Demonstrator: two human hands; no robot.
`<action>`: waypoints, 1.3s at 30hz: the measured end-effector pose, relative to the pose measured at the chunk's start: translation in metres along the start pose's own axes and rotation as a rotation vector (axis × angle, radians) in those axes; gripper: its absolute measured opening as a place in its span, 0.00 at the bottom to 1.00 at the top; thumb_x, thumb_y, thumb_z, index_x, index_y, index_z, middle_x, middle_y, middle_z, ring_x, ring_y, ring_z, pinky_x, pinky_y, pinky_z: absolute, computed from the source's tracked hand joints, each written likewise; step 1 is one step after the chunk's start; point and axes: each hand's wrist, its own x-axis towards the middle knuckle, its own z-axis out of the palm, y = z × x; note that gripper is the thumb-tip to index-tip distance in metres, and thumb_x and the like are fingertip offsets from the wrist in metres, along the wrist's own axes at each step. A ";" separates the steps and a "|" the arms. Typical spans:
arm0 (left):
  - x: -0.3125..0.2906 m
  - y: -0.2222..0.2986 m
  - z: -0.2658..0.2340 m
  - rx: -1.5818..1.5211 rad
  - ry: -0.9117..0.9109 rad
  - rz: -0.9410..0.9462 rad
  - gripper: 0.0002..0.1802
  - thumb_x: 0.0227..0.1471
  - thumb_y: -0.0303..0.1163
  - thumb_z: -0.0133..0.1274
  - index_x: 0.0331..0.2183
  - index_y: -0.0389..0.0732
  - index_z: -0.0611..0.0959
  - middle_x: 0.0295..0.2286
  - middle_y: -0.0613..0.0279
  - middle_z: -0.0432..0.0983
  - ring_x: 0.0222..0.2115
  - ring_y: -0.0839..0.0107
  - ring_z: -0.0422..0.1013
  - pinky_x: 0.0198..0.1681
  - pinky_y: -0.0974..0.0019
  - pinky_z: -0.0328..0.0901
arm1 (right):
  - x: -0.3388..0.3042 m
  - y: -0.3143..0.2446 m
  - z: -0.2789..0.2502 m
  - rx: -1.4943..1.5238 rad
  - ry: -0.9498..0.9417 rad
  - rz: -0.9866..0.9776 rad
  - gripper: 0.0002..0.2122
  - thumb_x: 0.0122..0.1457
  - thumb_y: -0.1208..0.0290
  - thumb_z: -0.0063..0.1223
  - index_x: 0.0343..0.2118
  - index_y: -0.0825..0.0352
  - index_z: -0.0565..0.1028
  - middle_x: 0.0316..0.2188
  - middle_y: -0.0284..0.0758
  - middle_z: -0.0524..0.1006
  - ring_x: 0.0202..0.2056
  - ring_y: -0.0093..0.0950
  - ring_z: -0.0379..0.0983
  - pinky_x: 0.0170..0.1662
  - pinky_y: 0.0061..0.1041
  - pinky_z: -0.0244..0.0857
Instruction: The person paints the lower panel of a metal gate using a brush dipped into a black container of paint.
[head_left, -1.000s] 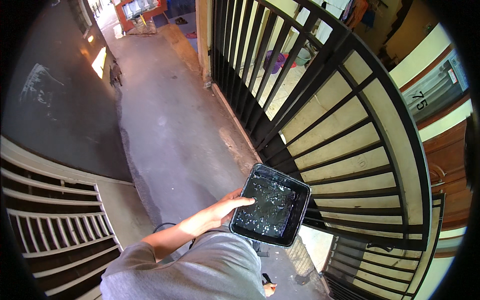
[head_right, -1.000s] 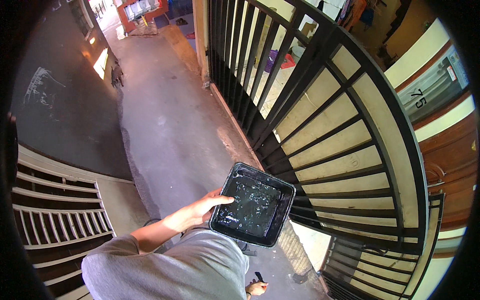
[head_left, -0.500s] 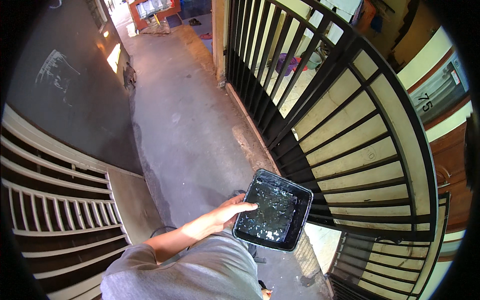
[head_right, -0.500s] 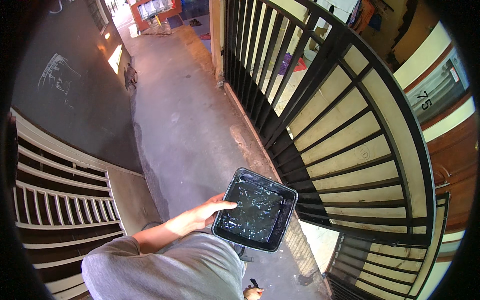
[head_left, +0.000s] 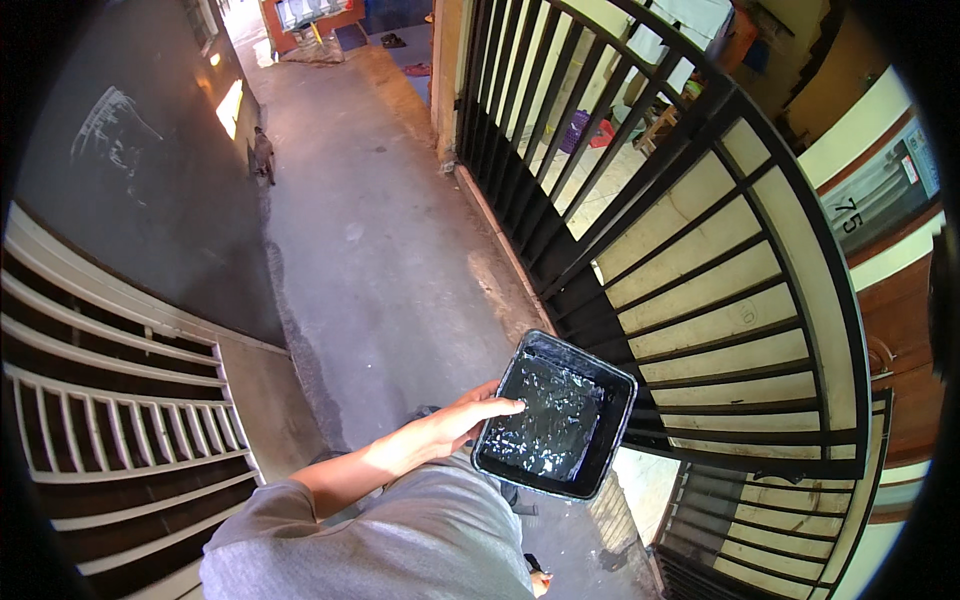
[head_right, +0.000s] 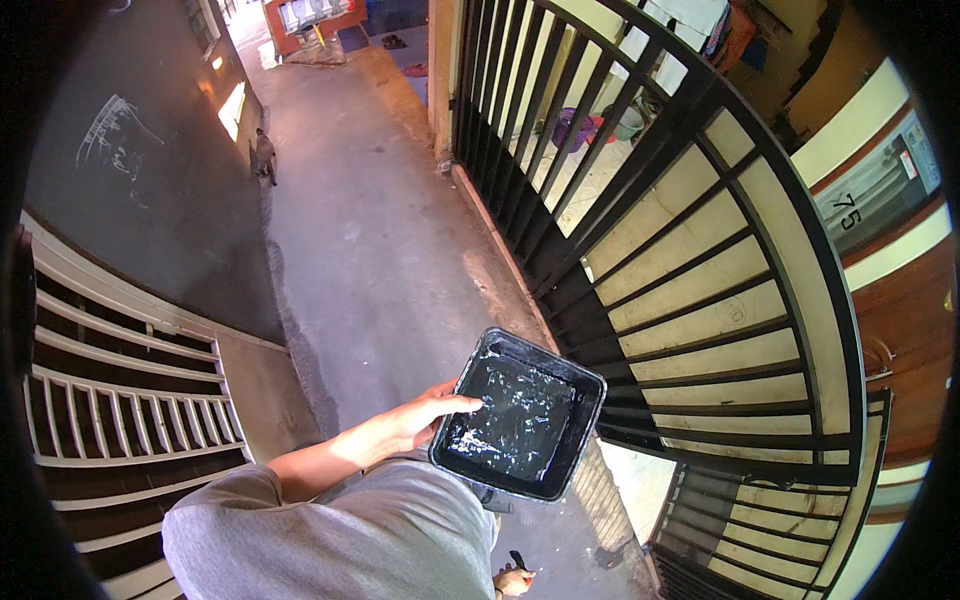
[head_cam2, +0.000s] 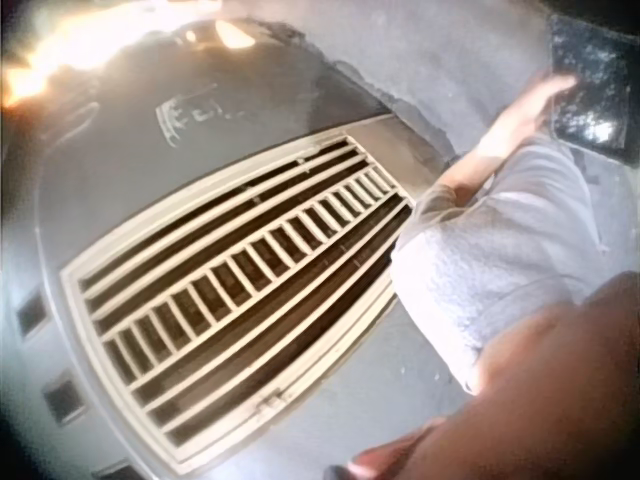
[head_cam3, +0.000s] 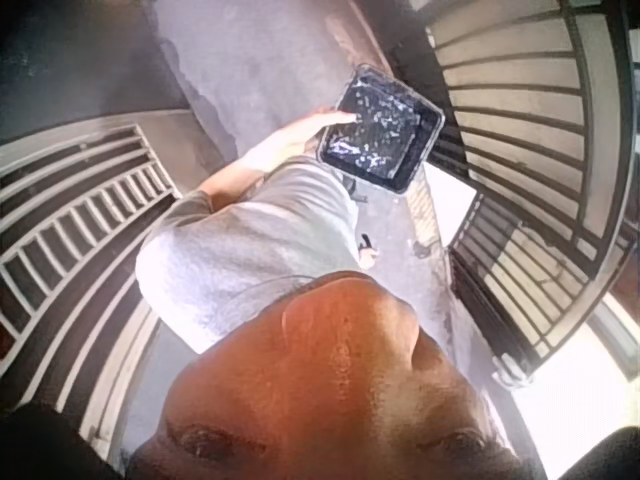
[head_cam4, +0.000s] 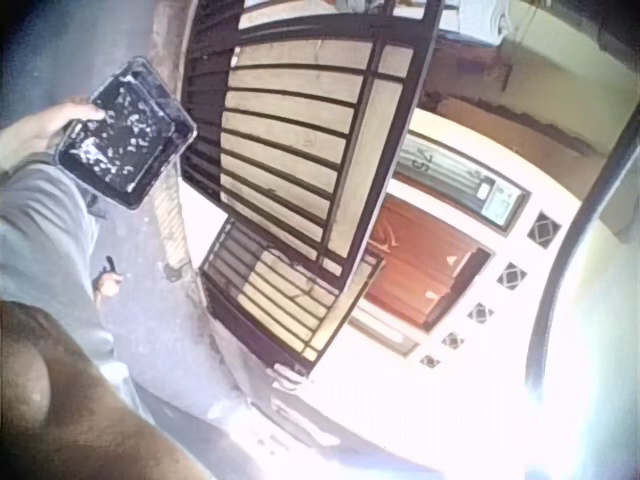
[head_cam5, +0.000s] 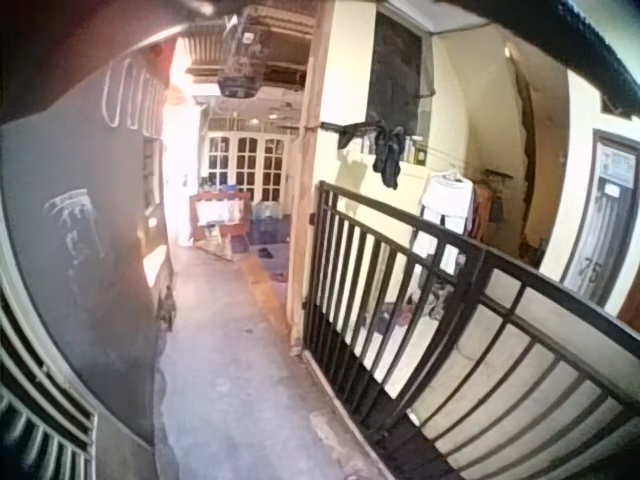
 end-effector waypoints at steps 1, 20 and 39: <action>-0.003 0.004 -0.006 -0.006 0.002 0.025 0.32 0.63 0.31 0.58 0.65 0.38 0.68 0.56 0.55 0.75 0.56 0.65 0.74 0.62 0.56 0.70 | -0.004 0.001 -0.001 0.000 0.002 0.003 0.24 0.72 0.50 0.47 0.37 0.73 0.79 0.22 0.38 0.81 0.18 0.35 0.81 0.14 0.32 0.69; -0.047 0.071 -0.104 0.056 0.150 0.046 0.27 0.60 0.29 0.58 0.60 0.40 0.73 0.48 0.59 0.80 0.49 0.70 0.78 0.55 0.61 0.74 | -0.104 0.085 -0.065 0.061 0.112 0.117 0.23 0.71 0.52 0.48 0.38 0.73 0.79 0.25 0.41 0.83 0.20 0.34 0.82 0.15 0.31 0.71; -0.024 -0.072 0.032 0.321 -0.093 -0.257 0.29 0.58 0.28 0.60 0.60 0.39 0.72 0.48 0.58 0.80 0.48 0.70 0.78 0.54 0.62 0.75 | -0.125 0.248 -0.140 -0.056 0.456 0.550 0.27 0.71 0.50 0.45 0.30 0.73 0.84 0.20 0.40 0.83 0.24 0.40 0.82 0.31 0.39 0.76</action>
